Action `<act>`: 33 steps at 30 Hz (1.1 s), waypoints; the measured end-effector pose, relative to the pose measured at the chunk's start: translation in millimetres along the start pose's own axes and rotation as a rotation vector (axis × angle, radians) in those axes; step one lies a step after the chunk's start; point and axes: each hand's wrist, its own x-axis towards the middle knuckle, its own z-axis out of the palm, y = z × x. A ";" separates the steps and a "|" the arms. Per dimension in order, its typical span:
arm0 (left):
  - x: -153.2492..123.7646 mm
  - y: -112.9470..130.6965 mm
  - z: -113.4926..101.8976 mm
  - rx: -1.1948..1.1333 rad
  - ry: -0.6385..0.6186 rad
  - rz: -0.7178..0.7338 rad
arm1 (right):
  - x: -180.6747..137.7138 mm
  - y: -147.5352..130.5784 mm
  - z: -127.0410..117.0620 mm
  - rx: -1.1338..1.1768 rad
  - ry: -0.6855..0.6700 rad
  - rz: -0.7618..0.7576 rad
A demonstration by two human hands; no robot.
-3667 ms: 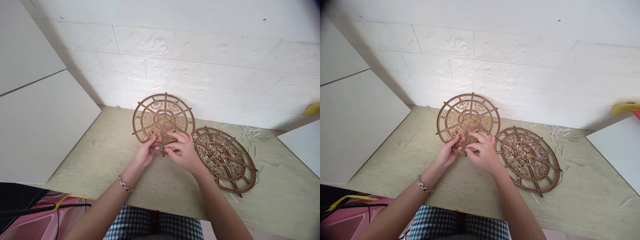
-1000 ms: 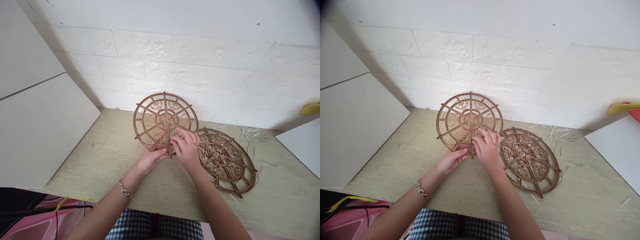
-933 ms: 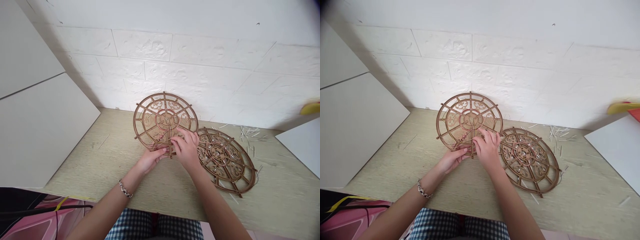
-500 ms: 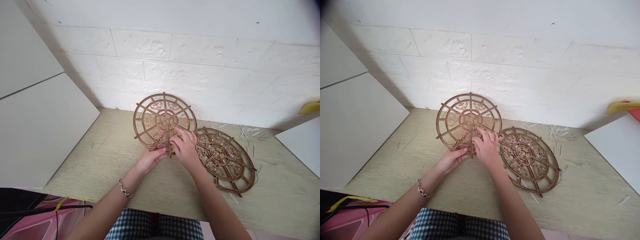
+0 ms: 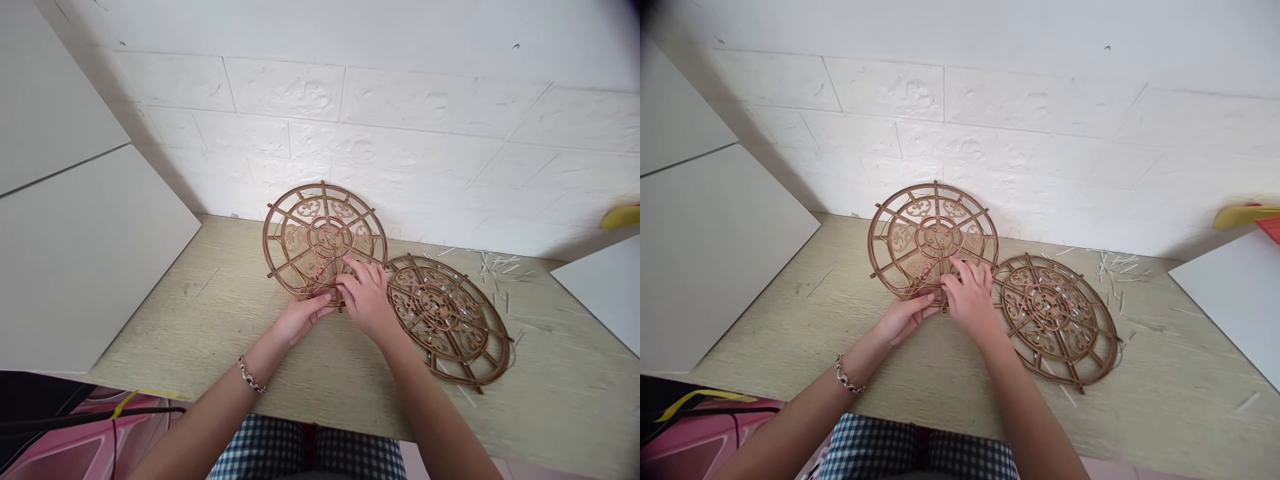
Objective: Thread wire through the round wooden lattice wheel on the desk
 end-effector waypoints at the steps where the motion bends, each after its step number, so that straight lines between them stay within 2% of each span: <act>1: 0.2 0.0 -0.7 -0.004 0.013 0.000 | 0.3 0.1 0.5 0.019 0.020 0.005; 7: 1.7 1.3 -4.6 0.007 0.060 0.005 | -0.4 -2.2 2.7 0.074 0.027 0.013; 13: 3.1 5.8 -4.1 0.079 0.177 0.129 | -3.4 -18.3 12.5 0.057 0.086 0.086; 16: 3.9 5.3 -3.7 0.119 0.215 0.125 | -3.7 -17.5 14.6 0.003 0.082 0.045; 20: 4.6 2.5 -2.8 0.133 0.198 0.164 | -4.0 -10.7 15.2 -0.073 0.115 -0.079; 22: 5.0 1.4 -2.5 0.146 0.202 0.170 | -4.2 -10.1 15.3 -0.082 0.131 -0.069; 27: 5.8 1.4 -3.2 0.164 0.223 0.147 | -3.2 -12.4 9.3 0.069 0.062 0.079; 33: 4.7 7.0 -1.3 0.129 0.256 0.165 | -0.9 -6.1 -3.0 0.210 -0.107 -0.042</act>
